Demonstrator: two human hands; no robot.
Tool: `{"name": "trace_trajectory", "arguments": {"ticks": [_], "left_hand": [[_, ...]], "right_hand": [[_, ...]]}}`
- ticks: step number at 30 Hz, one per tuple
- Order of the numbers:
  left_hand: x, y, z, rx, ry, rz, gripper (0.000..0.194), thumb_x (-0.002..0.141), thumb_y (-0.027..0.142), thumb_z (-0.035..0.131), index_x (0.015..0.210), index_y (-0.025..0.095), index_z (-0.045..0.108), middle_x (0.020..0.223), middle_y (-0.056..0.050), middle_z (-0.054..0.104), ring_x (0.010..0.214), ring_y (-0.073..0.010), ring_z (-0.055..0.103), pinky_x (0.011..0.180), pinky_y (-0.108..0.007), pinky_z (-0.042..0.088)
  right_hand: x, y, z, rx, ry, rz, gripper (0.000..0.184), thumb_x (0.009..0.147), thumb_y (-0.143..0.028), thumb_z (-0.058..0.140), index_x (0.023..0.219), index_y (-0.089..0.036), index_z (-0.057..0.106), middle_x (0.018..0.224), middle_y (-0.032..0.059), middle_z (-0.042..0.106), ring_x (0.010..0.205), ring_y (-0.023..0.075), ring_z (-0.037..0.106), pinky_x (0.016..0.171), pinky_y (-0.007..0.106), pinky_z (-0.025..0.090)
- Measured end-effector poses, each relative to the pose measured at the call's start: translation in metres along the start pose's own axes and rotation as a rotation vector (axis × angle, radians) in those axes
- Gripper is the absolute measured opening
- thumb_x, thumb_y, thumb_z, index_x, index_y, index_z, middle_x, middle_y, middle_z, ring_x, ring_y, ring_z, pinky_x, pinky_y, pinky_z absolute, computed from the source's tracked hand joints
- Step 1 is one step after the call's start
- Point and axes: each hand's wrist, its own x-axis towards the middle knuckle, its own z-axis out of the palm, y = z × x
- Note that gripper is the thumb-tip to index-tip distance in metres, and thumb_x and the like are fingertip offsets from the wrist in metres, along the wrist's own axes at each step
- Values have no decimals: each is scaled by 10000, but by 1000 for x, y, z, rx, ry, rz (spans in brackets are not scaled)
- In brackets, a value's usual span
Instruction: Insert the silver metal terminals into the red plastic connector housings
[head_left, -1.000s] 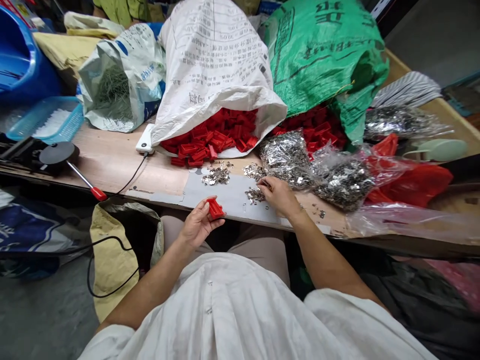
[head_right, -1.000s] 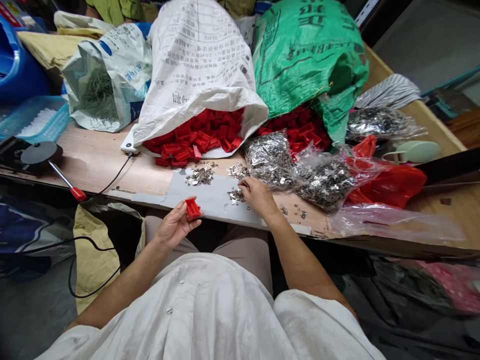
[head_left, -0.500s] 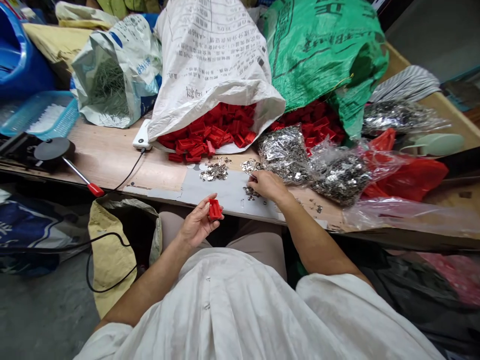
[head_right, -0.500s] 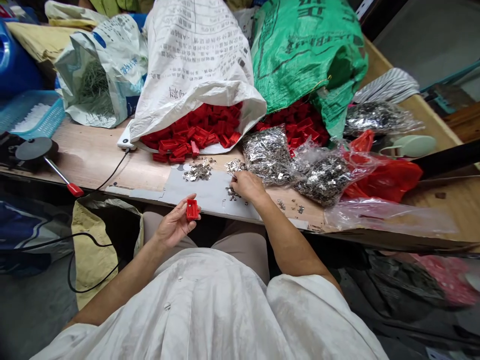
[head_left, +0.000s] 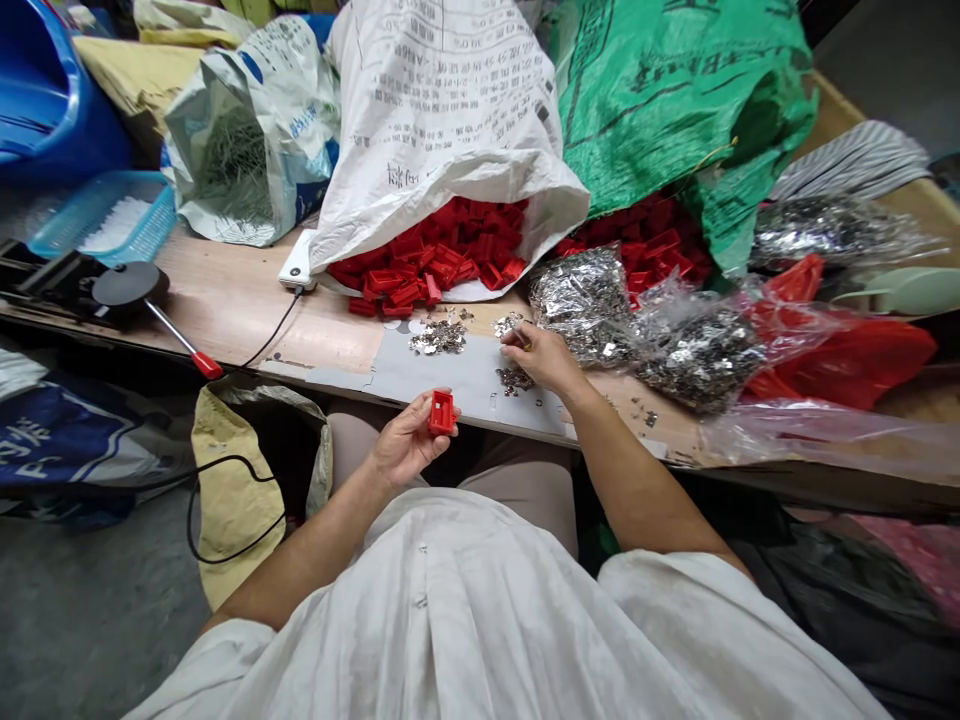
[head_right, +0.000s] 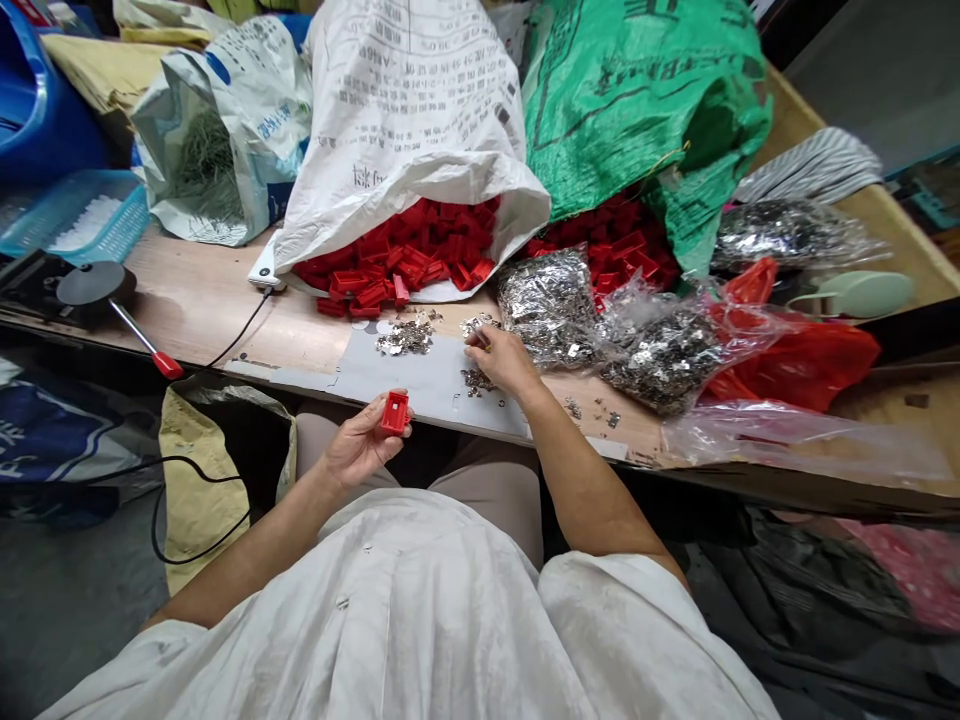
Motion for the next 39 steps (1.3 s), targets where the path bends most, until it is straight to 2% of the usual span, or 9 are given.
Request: {"name": "trace_trajectory", "arguments": {"ticks": [4, 9, 13, 20, 31, 39], "left_hand": [[3, 0, 4, 11, -8, -2, 234, 892, 247, 587, 1114, 173, 591, 937, -79, 661, 714, -125, 677, 561, -163, 519], [10, -1, 14, 9, 10, -12, 196, 901, 237, 578, 1080, 157, 587, 912, -83, 672, 681, -119, 683, 554, -153, 531], [14, -3, 18, 15, 33, -8, 151, 906, 244, 577, 1017, 142, 578, 895, -87, 676, 662, -116, 686, 549, -149, 541], [12, -8, 19, 31, 19, 16, 193, 858, 260, 651, 968, 126, 567, 875, -57, 659, 665, -115, 685, 546, -148, 553], [7, -9, 26, 51, 45, 12, 150, 866, 251, 638, 874, 135, 544, 809, -34, 641, 660, -104, 680, 553, -130, 550], [11, -10, 18, 15, 49, -19, 120, 878, 227, 610, 923, 119, 585, 793, -55, 639, 602, -88, 639, 469, -101, 489]], "right_hand": [[2, -2, 1, 404, -129, 96, 276, 682, -411, 689, 786, -160, 640, 721, 6, 629, 578, 107, 527, 544, 241, 404], [-13, -28, -2, 591, -259, 137, 317, 660, -437, 741, 789, -168, 634, 730, -3, 627, 559, 81, 528, 458, 194, 333], [-28, -48, 4, 579, -283, 108, 312, 660, -444, 752, 774, -171, 655, 682, 3, 634, 528, 87, 533, 432, 197, 323], [-48, -54, 22, 558, -258, -25, 267, 721, -433, 716, 792, -178, 680, 726, 5, 664, 567, 106, 579, 568, 248, 479], [-57, -56, 23, 298, -138, -171, 188, 814, -375, 642, 861, -206, 710, 789, 17, 708, 609, 123, 578, 602, 257, 465], [-61, -57, 23, 269, -157, -274, 155, 838, -323, 619, 873, -225, 735, 867, 35, 735, 767, 176, 660, 710, 292, 498]]}}
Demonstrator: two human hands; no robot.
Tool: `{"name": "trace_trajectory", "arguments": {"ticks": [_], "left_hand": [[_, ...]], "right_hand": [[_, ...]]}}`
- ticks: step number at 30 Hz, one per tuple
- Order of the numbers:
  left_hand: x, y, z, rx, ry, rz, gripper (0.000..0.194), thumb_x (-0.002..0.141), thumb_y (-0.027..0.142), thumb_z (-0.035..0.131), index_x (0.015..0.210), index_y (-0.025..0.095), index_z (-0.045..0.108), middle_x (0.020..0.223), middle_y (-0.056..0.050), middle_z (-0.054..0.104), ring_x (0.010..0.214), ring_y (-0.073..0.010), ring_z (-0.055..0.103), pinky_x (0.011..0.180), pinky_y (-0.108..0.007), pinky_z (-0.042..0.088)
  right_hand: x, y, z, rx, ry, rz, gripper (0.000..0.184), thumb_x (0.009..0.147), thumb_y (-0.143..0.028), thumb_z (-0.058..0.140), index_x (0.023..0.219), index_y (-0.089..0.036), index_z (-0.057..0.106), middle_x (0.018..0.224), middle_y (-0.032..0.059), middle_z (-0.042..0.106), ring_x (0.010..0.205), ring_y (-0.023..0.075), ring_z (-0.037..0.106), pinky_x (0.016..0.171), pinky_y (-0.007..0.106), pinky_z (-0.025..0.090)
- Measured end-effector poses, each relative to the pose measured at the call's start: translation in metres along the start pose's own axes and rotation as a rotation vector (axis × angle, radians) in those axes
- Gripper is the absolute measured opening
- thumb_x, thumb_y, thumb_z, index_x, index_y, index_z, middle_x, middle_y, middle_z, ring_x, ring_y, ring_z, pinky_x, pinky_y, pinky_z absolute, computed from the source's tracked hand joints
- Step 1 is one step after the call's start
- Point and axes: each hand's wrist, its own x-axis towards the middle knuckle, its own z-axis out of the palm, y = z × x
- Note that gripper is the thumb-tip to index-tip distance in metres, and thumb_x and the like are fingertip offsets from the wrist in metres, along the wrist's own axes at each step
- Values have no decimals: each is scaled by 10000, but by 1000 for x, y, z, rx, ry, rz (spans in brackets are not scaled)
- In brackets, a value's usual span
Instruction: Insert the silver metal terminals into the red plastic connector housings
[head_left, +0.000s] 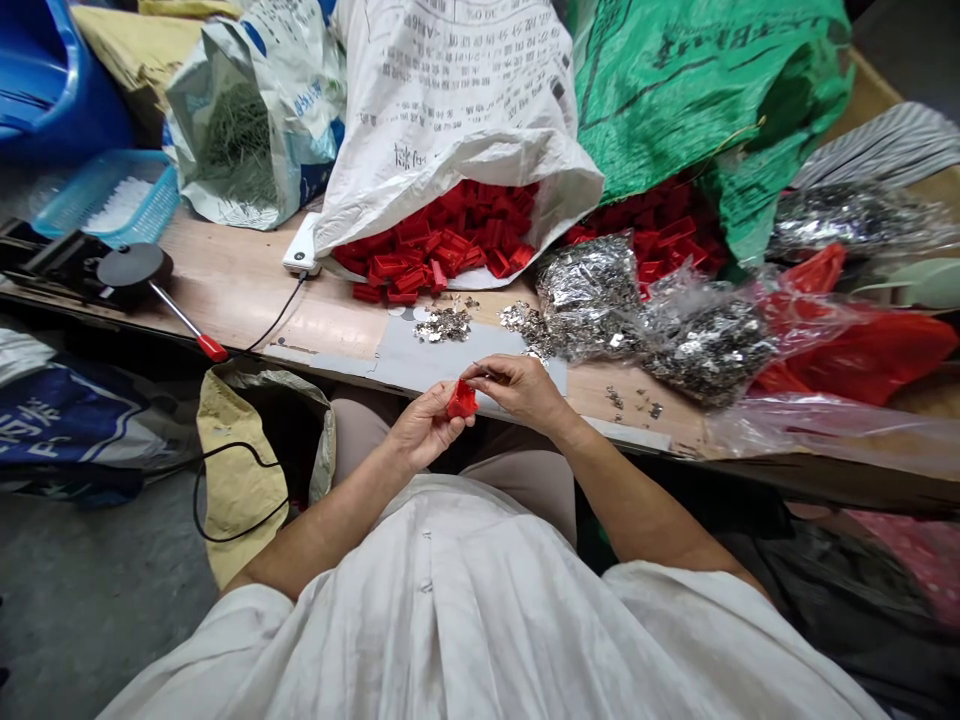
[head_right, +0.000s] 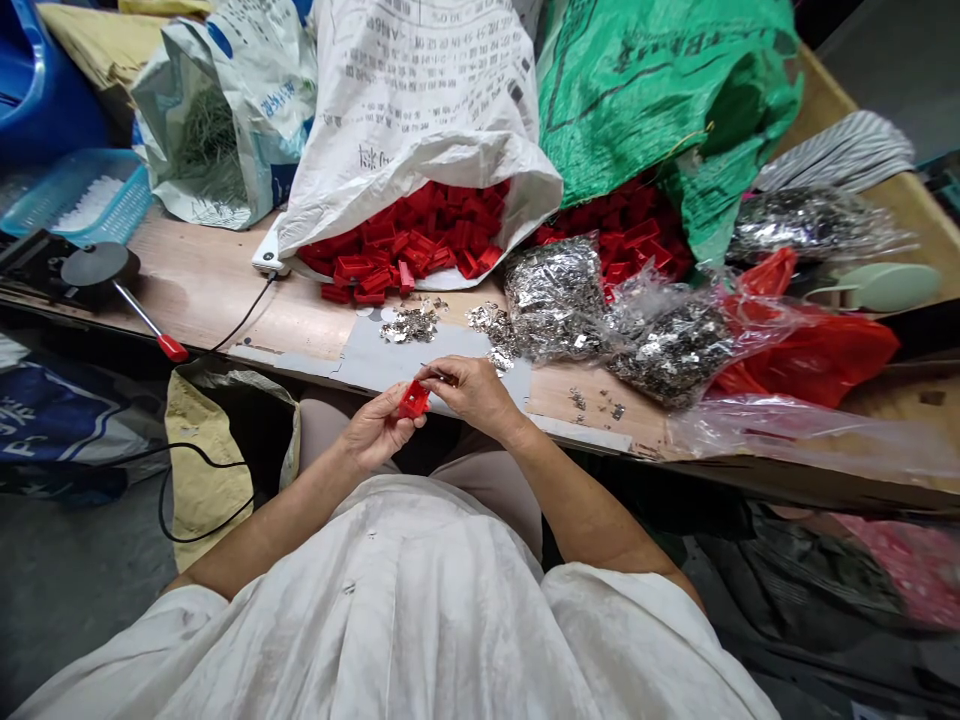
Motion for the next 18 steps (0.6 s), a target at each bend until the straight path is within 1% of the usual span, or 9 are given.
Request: {"name": "trace_trajectory", "arguments": {"ticks": [4, 9, 13, 15, 18], "left_hand": [[1, -1, -5, -32, -25, -6, 128, 880, 217, 590, 960, 118, 594, 796, -64, 634, 588, -83, 613, 434, -102, 453], [0, -2, -6, -33, -33, -25, 109, 876, 199, 572, 953, 126, 598, 784, -62, 625, 580, -79, 589, 403, -101, 405], [0, -2, -5, -70, -60, -18, 128, 866, 159, 555, 984, 128, 590, 806, -65, 624, 579, -71, 571, 396, -97, 376], [-1, -2, -4, -84, -85, -16, 160, 852, 149, 559, 1010, 128, 577, 812, -68, 624, 586, -73, 572, 394, -97, 363], [-3, -2, -5, -27, -155, -59, 237, 835, 186, 566, 1067, 149, 536, 792, -72, 627, 559, -99, 582, 362, -114, 325]], "right_hand": [[-1, -3, -1, -37, -26, 2, 139, 843, -300, 614, 879, -234, 731, 867, 29, 735, 751, 172, 655, 704, 289, 488], [-1, -11, -4, -123, -45, 21, 93, 821, -294, 635, 828, -221, 692, 741, -2, 703, 620, 129, 588, 613, 252, 425], [0, -15, -6, -114, -77, 47, 91, 810, -292, 628, 817, -208, 663, 749, -1, 688, 629, 122, 564, 605, 246, 401], [1, -14, -5, -27, -153, 74, 117, 817, -299, 607, 858, -201, 655, 797, 1, 681, 658, 119, 554, 617, 242, 404], [-1, -10, -2, 247, -363, 171, 192, 848, -354, 555, 896, -180, 623, 789, 0, 633, 658, 116, 524, 605, 241, 414]]}}
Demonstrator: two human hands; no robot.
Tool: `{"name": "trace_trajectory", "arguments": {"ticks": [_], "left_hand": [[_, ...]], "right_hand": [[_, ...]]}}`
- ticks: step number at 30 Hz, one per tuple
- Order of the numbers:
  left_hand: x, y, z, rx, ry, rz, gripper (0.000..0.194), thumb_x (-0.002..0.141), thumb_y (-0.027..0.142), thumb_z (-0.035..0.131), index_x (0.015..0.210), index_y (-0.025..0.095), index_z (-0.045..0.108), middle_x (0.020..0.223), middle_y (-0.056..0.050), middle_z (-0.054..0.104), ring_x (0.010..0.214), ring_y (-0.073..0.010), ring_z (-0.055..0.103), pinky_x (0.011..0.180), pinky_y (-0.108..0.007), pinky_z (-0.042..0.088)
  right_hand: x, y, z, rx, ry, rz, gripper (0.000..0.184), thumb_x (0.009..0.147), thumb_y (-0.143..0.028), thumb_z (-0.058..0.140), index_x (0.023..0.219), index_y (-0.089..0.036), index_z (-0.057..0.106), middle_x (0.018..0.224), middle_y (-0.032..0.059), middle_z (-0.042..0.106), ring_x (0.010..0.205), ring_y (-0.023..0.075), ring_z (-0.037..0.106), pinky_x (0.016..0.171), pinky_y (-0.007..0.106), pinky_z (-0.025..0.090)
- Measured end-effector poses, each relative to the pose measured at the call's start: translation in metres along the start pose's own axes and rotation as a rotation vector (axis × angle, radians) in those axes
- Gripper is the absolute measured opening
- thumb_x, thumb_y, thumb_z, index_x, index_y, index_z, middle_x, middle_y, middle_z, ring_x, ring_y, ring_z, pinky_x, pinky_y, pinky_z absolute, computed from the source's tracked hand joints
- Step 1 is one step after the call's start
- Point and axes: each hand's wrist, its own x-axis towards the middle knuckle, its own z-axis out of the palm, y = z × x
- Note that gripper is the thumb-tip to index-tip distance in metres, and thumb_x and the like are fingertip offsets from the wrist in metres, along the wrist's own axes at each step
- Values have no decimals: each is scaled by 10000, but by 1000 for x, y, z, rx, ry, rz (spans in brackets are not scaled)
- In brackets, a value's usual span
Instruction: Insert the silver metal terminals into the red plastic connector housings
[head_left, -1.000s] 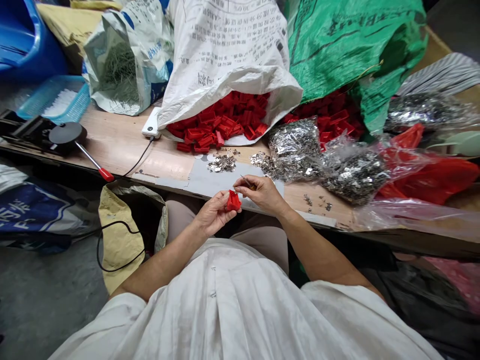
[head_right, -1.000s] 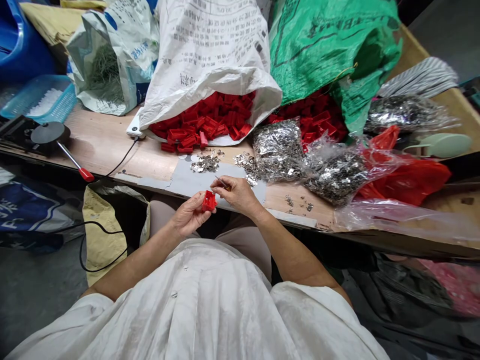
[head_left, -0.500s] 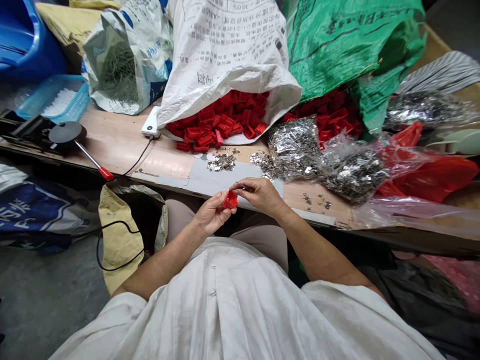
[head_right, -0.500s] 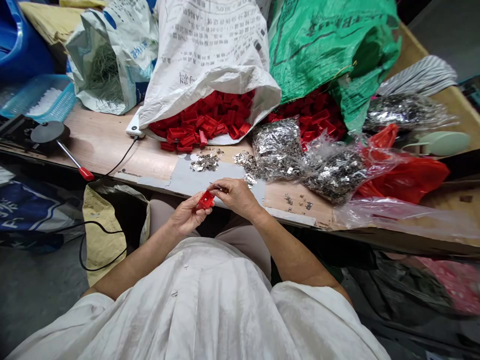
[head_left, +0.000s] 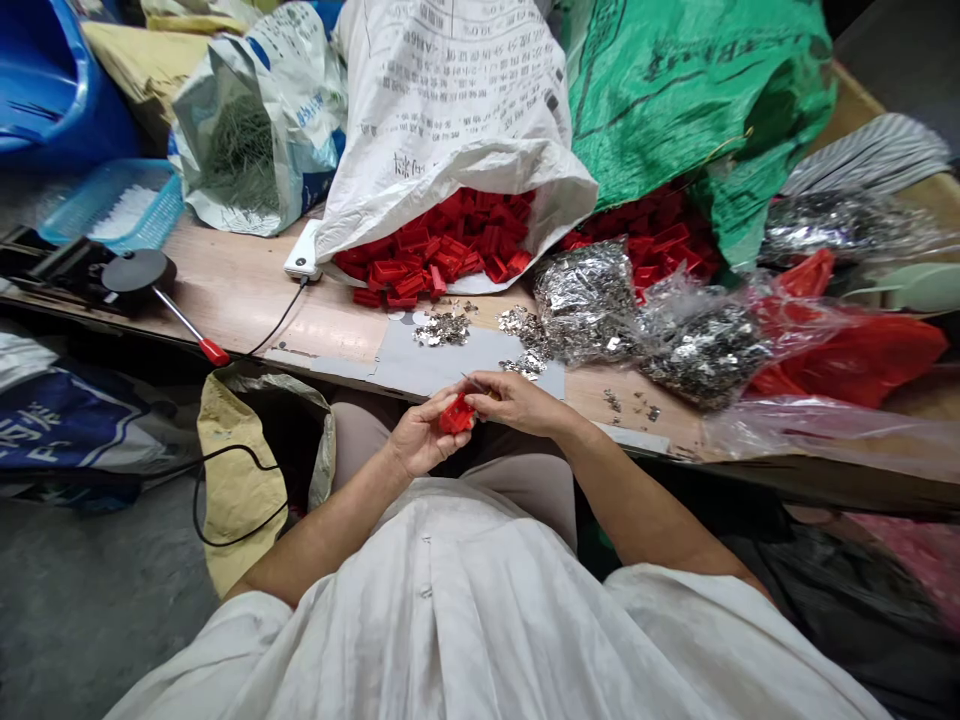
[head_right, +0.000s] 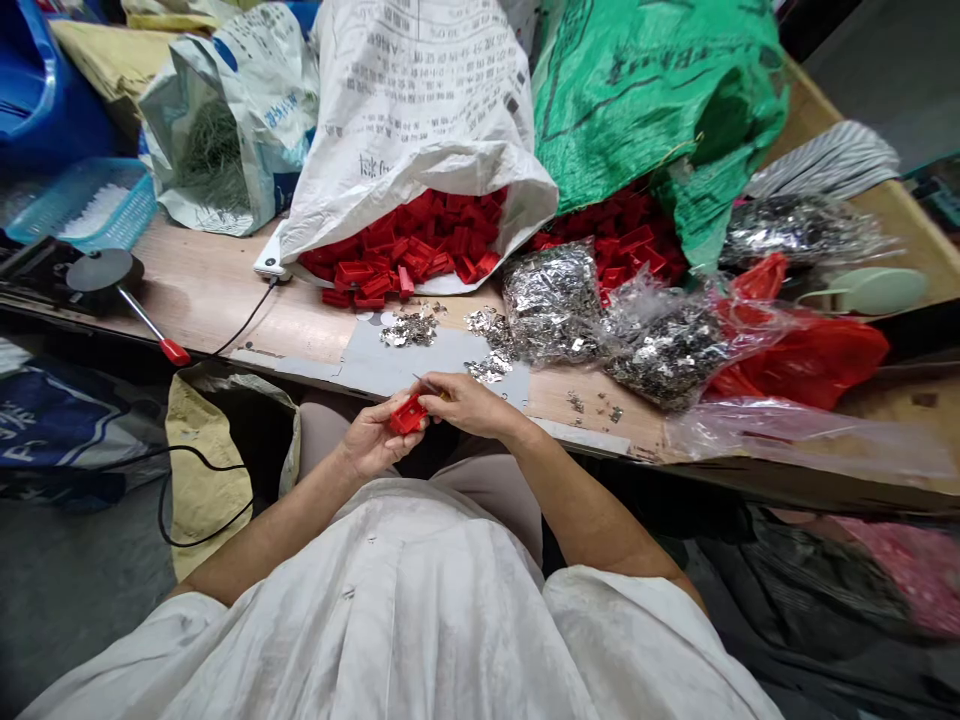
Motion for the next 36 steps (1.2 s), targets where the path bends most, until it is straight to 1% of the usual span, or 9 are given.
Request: {"name": "trace_trajectory", "arguments": {"ticks": [2, 4, 8, 11, 16, 20, 23, 28, 36], "left_hand": [[-1, -1, -2, 72, -39, -36, 298, 823, 223, 570, 1108, 179, 496, 758, -54, 622, 513, -115, 576, 343, -129, 301], [-3, -2, -3, 158, -43, -54, 360, 814, 264, 581, 1147, 210, 455, 721, -22, 603, 470, -122, 567, 331, -137, 285], [-6, -6, -3, 393, 38, -56, 484, 848, 435, 585, 1242, 238, 383, 675, 16, 579, 418, -109, 544, 317, -124, 243], [-9, -10, 0, 512, 70, -8, 538, 851, 545, 563, 1247, 229, 383, 621, 47, 542, 359, -59, 434, 312, -114, 202], [-11, -15, 3, 626, 180, 63, 556, 841, 550, 573, 1256, 222, 404, 585, 58, 517, 371, -47, 376, 325, -110, 197], [-8, -11, 0, 453, 203, 117, 522, 850, 521, 570, 1264, 234, 433, 579, 49, 525, 355, -47, 362, 335, -120, 187], [-7, -2, -1, 223, 221, 158, 383, 887, 468, 523, 1164, 204, 489, 595, 30, 542, 338, -42, 356, 346, -137, 215], [-6, 4, 2, 83, 295, 137, 306, 929, 403, 449, 800, 133, 510, 598, -9, 543, 326, -39, 370, 335, -158, 209], [-5, -6, 3, 219, 398, 220, 272, 898, 413, 472, 778, 169, 457, 579, 2, 563, 307, -65, 401, 316, -168, 205]], "right_hand": [[0, 5, 3, 163, -98, 35, 230, 847, -395, 564, 900, -173, 599, 775, -7, 593, 660, 117, 510, 609, 247, 426], [-1, 11, 7, 220, -110, 26, 245, 827, -408, 606, 898, -175, 584, 794, -11, 570, 691, 119, 506, 643, 253, 438], [-4, 20, 14, 148, -95, -24, 238, 848, -411, 601, 908, -180, 585, 820, -7, 578, 750, 131, 525, 702, 257, 446], [-4, 25, 20, 103, -89, -50, 265, 881, -439, 557, 948, -185, 586, 854, 8, 612, 775, 142, 551, 712, 261, 456], [1, 32, 29, 133, -95, -61, 272, 894, -465, 529, 854, -197, 540, 769, -3, 613, 683, 136, 573, 664, 266, 463], [0, 26, 29, -18, 82, -50, 248, 874, -442, 563, 955, -208, 553, 878, 7, 642, 782, 150, 590, 718, 268, 448], [-5, 15, 26, -225, 204, -26, 234, 951, -394, 430, 1014, -216, 568, 901, 13, 641, 810, 147, 576, 749, 269, 416], [-12, 3, 29, -424, 146, -4, 285, 979, -319, 352, 880, -203, 592, 752, 13, 607, 691, 140, 538, 672, 259, 370], [-6, 4, 35, -480, 94, 58, 259, 970, -300, 382, 813, -211, 568, 696, -3, 611, 640, 129, 539, 637, 245, 348]]}}
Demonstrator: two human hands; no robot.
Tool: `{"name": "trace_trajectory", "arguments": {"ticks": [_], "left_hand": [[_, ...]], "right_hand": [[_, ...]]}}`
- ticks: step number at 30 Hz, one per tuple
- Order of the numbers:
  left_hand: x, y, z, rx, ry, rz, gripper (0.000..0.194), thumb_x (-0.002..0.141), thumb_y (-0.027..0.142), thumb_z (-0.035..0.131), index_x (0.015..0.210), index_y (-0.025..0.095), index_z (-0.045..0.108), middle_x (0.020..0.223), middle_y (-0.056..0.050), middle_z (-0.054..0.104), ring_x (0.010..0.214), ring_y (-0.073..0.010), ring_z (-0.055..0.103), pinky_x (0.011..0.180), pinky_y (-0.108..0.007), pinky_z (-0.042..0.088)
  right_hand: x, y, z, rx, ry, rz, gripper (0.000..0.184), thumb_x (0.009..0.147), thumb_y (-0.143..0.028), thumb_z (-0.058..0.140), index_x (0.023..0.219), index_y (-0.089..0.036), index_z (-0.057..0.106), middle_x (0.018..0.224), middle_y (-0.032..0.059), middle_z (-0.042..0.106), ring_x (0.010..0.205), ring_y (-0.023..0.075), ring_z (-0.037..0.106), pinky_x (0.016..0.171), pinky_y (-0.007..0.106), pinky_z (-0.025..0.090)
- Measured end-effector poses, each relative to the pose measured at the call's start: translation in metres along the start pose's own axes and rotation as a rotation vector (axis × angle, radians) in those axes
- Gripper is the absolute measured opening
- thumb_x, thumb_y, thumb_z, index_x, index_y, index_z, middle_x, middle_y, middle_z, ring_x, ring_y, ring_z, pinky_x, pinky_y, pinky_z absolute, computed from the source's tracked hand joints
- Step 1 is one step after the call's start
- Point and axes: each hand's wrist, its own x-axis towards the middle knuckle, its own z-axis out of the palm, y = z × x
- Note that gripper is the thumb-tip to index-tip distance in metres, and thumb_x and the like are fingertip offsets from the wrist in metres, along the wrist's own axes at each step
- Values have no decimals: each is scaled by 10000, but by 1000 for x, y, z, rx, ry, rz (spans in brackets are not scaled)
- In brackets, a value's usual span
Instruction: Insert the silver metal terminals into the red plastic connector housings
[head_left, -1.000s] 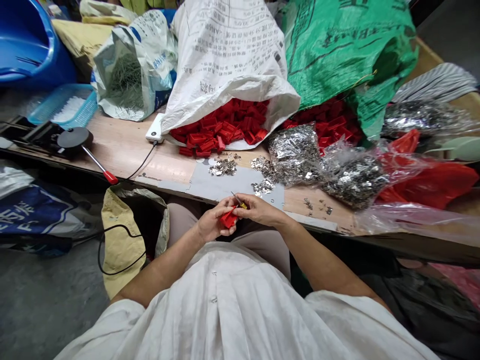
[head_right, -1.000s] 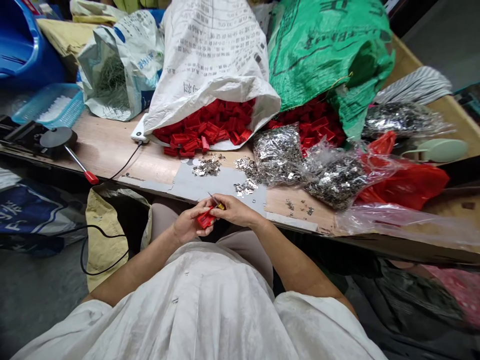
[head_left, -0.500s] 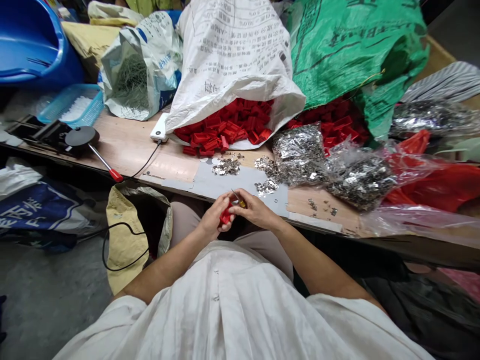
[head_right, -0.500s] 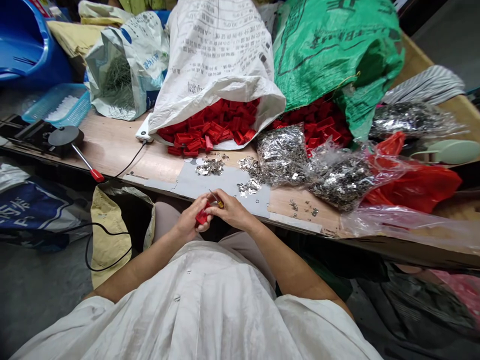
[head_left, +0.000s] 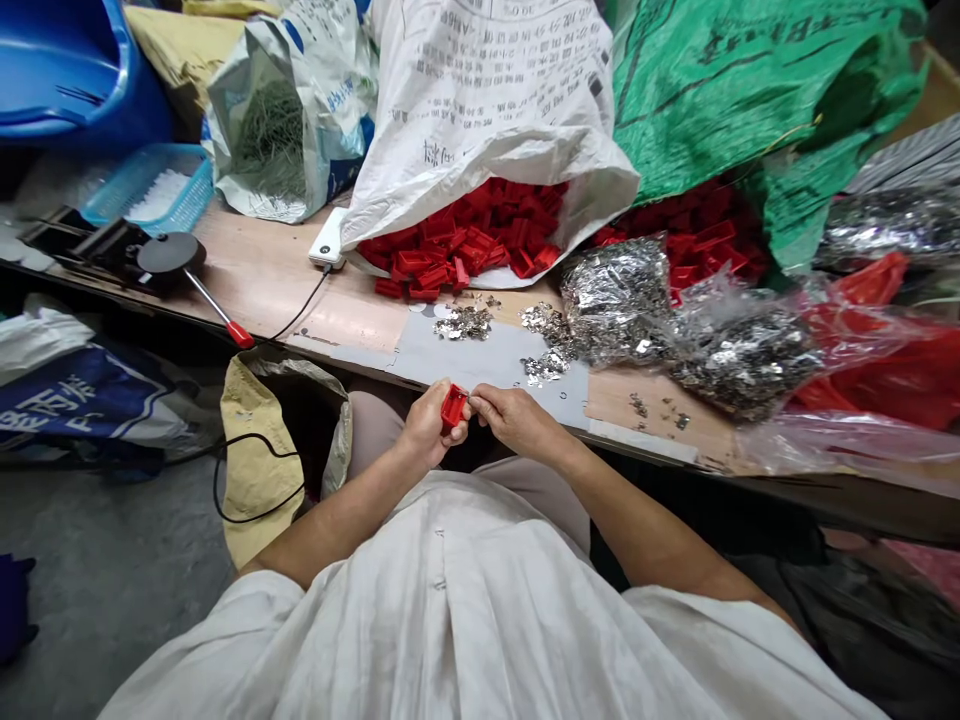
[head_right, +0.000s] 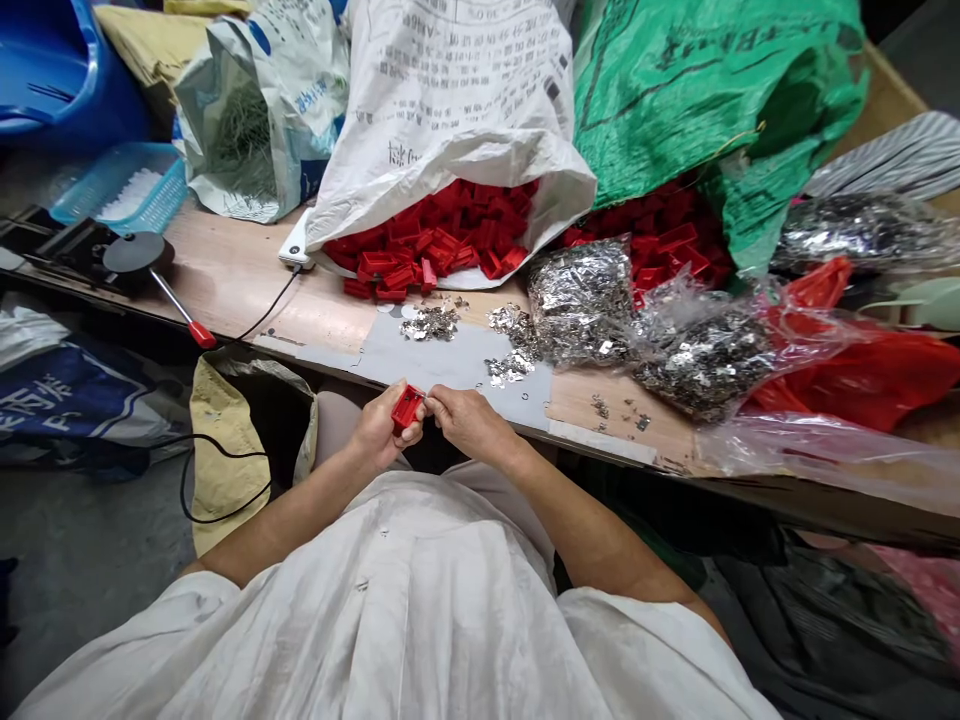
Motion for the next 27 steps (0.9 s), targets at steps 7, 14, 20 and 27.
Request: {"name": "trace_trajectory", "arguments": {"ticks": [7, 14, 20, 27], "left_hand": [[-3, -11, 0, 148, 16, 141, 359, 855, 534, 530, 795, 211, 385, 550, 58, 529, 307, -38, 332, 311, -143, 176], [-1, -8, 0, 172, -5, 175, 391, 848, 575, 537, 806, 204, 420, 567, 50, 532, 349, -39, 357, 328, -145, 188], [-3, 9, -7, -7, -66, 69, 419, 805, 560, 624, 869, 160, 517, 619, 8, 567, 392, -42, 410, 375, -158, 258], [0, 4, -20, -105, -73, -17, 386, 800, 501, 659, 880, 144, 538, 656, -3, 588, 400, -50, 452, 391, -171, 307]], "right_hand": [[-1, 3, 10, 20, -28, 27, 273, 963, -291, 378, 778, -215, 563, 625, -14, 572, 566, 118, 493, 584, 235, 322], [6, 9, 3, 162, -91, -30, 308, 963, -334, 369, 788, -207, 589, 616, -29, 561, 587, 114, 501, 618, 232, 362], [28, 31, -32, 128, 73, 18, 259, 901, -400, 482, 847, -194, 629, 709, -6, 612, 657, 134, 515, 637, 245, 379], [77, 58, -46, -333, 318, 129, 187, 856, -229, 504, 965, -179, 648, 960, 91, 679, 872, 213, 576, 791, 312, 400]]}}
